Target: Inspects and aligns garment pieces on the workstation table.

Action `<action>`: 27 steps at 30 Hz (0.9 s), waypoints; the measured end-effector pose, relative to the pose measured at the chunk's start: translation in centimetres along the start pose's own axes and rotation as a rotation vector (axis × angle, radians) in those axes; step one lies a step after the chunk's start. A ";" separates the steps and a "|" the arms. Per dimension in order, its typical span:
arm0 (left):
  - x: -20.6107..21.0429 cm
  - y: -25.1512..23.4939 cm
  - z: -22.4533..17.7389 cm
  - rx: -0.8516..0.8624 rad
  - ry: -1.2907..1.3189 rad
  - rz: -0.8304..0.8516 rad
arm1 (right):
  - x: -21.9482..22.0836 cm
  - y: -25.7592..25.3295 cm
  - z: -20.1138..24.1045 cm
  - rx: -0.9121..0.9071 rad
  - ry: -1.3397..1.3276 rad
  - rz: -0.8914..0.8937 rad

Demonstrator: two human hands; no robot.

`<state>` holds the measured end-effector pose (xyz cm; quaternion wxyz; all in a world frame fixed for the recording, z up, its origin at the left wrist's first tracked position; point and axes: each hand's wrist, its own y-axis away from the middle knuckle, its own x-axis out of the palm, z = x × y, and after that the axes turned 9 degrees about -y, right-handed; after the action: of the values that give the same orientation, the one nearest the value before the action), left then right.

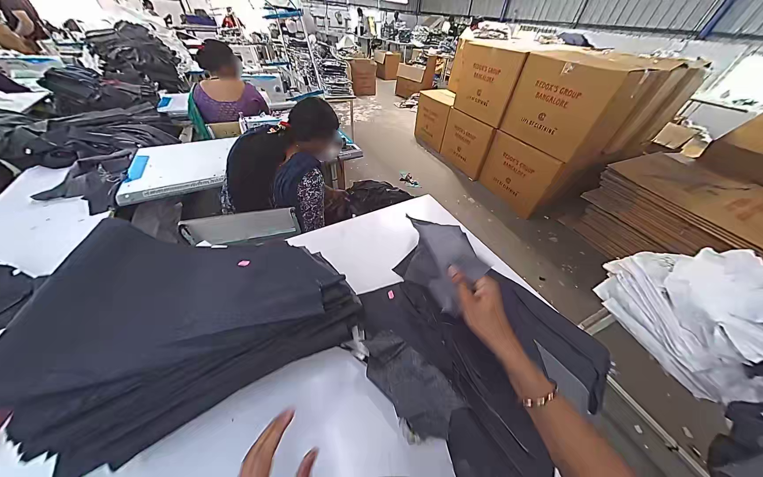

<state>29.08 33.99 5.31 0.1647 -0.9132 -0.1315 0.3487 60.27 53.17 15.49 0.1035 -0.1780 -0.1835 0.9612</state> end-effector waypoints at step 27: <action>-24.2 22.3 0.9 -0.360 0.261 -0.130 | -9.6 21.0 10.3 0.118 -0.208 0.304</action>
<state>13.83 5.27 10.27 0.0372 -0.9548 -0.2279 0.1873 62.30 28.24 19.13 -0.0522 -0.0969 -0.1073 0.9881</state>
